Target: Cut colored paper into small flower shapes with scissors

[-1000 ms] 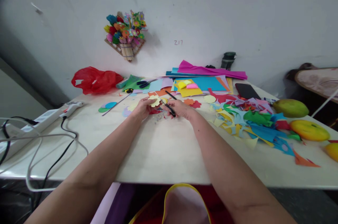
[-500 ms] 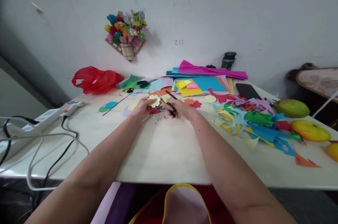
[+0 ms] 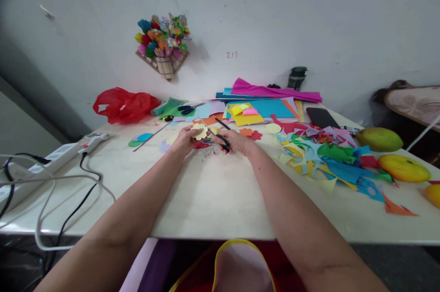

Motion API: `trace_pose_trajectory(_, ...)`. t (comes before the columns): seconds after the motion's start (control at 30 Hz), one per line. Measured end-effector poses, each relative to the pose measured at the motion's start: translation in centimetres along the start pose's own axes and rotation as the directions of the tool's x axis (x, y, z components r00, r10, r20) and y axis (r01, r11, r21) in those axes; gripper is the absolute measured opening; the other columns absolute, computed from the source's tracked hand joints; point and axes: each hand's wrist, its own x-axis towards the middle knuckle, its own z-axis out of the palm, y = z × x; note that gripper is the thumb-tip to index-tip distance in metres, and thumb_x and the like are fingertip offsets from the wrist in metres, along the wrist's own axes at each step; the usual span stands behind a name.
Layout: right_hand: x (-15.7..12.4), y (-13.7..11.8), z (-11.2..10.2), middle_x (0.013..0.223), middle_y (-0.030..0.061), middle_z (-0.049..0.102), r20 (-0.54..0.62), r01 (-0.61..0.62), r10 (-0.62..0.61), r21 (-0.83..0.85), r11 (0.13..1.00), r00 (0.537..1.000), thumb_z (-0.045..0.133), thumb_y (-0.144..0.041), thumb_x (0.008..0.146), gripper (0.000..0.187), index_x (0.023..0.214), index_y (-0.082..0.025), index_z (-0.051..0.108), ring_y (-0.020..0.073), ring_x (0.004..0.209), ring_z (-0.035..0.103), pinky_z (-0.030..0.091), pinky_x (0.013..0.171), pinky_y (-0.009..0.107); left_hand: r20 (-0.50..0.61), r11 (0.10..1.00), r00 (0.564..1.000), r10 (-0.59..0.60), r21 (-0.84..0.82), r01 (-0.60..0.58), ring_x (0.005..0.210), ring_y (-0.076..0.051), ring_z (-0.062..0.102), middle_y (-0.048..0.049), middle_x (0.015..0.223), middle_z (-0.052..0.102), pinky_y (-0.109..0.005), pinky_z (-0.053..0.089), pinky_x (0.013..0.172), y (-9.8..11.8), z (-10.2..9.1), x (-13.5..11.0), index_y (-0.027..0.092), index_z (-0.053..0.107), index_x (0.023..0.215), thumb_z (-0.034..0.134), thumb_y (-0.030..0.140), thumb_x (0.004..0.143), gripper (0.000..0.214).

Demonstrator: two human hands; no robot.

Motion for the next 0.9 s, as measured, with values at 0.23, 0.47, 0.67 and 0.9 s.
trace_pose_trajectory(0.23,-0.17,-0.27,0.08,0.057,-0.0018,0.053,-0.004,-0.007,0.006,-0.045,0.999,1.000,0.059,-0.041,0.081,0.025,0.073,-0.018,0.053,0.0085,0.044,0.047,0.027,0.042,0.023,0.000,1.000,1.000,0.006,-0.006,-0.006,0.069,-0.020,0.069,-0.0122,0.076,0.072,-0.031,0.055,0.073,-0.12,-0.10,0.13,0.006,0.068,0.080,0.076,0.016,0.059,0.025)
trace_pose_trajectory(0.47,-0.04,0.09,-0.07,0.056,-0.0024,0.052,0.014,0.022,-0.022,-0.041,0.999,1.000,0.059,-0.044,0.079,0.028,0.070,-0.018,0.051,0.0089,0.046,0.047,0.028,0.043,0.024,-0.010,1.000,1.000,0.005,-0.010,-0.005,0.070,-0.019,0.070,-0.0107,0.076,0.073,-0.031,0.055,0.074,-0.11,-0.08,0.11,0.008,0.067,0.079,0.077,0.016,0.059,0.024)
trace_pose_trajectory(0.67,-0.05,0.04,-0.07,0.055,-0.0029,0.050,0.014,0.007,-0.006,-0.024,1.000,1.000,0.060,-0.042,0.078,0.026,0.070,-0.019,0.051,0.0086,0.046,0.046,0.028,0.043,0.023,-0.009,1.000,1.000,0.004,-0.016,-0.005,0.069,-0.020,0.070,-0.0117,0.077,0.072,-0.032,0.055,0.076,0.02,0.08,-0.02,0.006,0.068,0.080,0.076,0.016,0.059,0.025)
trace_pose_trajectory(0.9,-0.06,-0.03,-0.14,0.057,-0.0023,0.052,0.027,0.028,-0.028,-0.006,1.000,0.999,0.056,-0.035,0.078,0.018,0.072,-0.018,0.053,0.0089,0.046,0.046,0.030,0.045,0.023,-0.027,1.000,1.000,0.011,-0.027,-0.012,0.071,-0.020,0.070,-0.0093,0.077,0.071,-0.033,0.056,0.076,0.13,0.13,-0.06,0.009,0.066,0.079,0.077,0.015,0.058,0.025)
